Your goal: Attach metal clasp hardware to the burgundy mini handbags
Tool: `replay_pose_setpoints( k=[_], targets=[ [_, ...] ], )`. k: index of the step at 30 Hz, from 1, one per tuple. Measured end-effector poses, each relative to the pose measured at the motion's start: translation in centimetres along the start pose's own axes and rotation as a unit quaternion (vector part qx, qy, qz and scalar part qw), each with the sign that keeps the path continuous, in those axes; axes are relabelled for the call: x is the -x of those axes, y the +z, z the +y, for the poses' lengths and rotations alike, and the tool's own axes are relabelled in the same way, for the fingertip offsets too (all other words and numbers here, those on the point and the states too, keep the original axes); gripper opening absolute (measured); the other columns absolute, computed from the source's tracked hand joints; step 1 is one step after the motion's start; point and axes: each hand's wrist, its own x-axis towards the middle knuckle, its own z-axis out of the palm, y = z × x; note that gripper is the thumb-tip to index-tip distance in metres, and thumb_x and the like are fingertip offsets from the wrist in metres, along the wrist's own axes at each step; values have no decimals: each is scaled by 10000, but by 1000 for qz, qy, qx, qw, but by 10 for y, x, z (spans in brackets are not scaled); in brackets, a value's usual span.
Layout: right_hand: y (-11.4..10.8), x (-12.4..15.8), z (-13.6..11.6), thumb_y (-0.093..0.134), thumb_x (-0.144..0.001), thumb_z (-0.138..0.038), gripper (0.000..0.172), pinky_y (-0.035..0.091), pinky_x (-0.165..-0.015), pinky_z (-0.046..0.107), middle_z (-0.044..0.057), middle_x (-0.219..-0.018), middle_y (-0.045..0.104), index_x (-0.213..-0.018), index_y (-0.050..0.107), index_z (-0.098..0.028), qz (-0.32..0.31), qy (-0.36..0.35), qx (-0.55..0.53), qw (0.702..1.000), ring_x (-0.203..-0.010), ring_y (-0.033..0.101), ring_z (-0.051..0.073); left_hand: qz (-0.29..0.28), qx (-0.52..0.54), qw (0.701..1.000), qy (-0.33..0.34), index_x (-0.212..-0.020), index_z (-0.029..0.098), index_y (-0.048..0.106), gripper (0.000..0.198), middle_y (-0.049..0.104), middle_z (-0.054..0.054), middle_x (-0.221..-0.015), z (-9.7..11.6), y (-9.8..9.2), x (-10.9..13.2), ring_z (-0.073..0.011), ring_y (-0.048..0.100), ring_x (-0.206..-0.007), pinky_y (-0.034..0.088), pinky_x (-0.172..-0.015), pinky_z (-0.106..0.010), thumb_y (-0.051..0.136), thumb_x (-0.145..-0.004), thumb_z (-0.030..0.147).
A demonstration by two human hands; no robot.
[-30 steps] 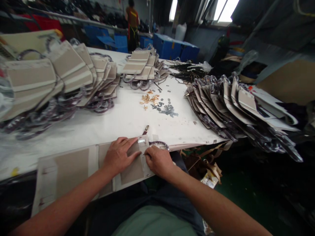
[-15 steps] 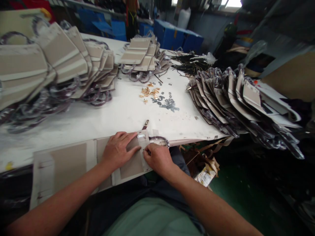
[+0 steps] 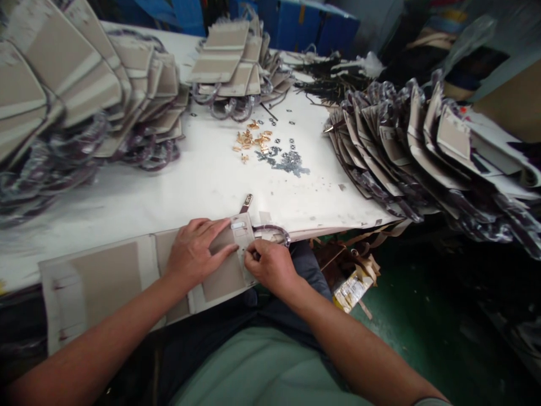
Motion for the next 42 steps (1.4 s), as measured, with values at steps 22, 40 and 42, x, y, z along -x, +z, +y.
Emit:
replay_pose_setpoints(
  k=[22,40,42],
  targets=[
    [-32,-31,-23,692,-877,-112,180,504,-817,292,10,-935,797,-949,806,-232,-102,-16,-34,994,-893,715,202,12,13,1000,-5,-1417,236,604,553,708,-65,-1335,-3,0,5,-333,566,-1211,467,-991,-520,705,-927,471],
    [-22,-24,-31,685,-946,-237,78,454,-804,295,37,-1003,735,-950,761,-255,-69,-23,154,985,-948,672,216,7,25,1000,-8,-1428,239,588,532,695,-58,-1367,-2,-2,6,-335,556,-1237,452,-1023,-516,665,-923,387],
    [-20,-22,-28,697,-943,-246,57,458,-786,298,47,-1016,713,-946,755,-250,-59,-25,150,987,-936,666,217,9,27,1000,-8,-1428,244,588,538,697,-59,-1363,-2,-3,6,-337,557,-1239,450,-1024,-517,670,-916,386]
  ],
)
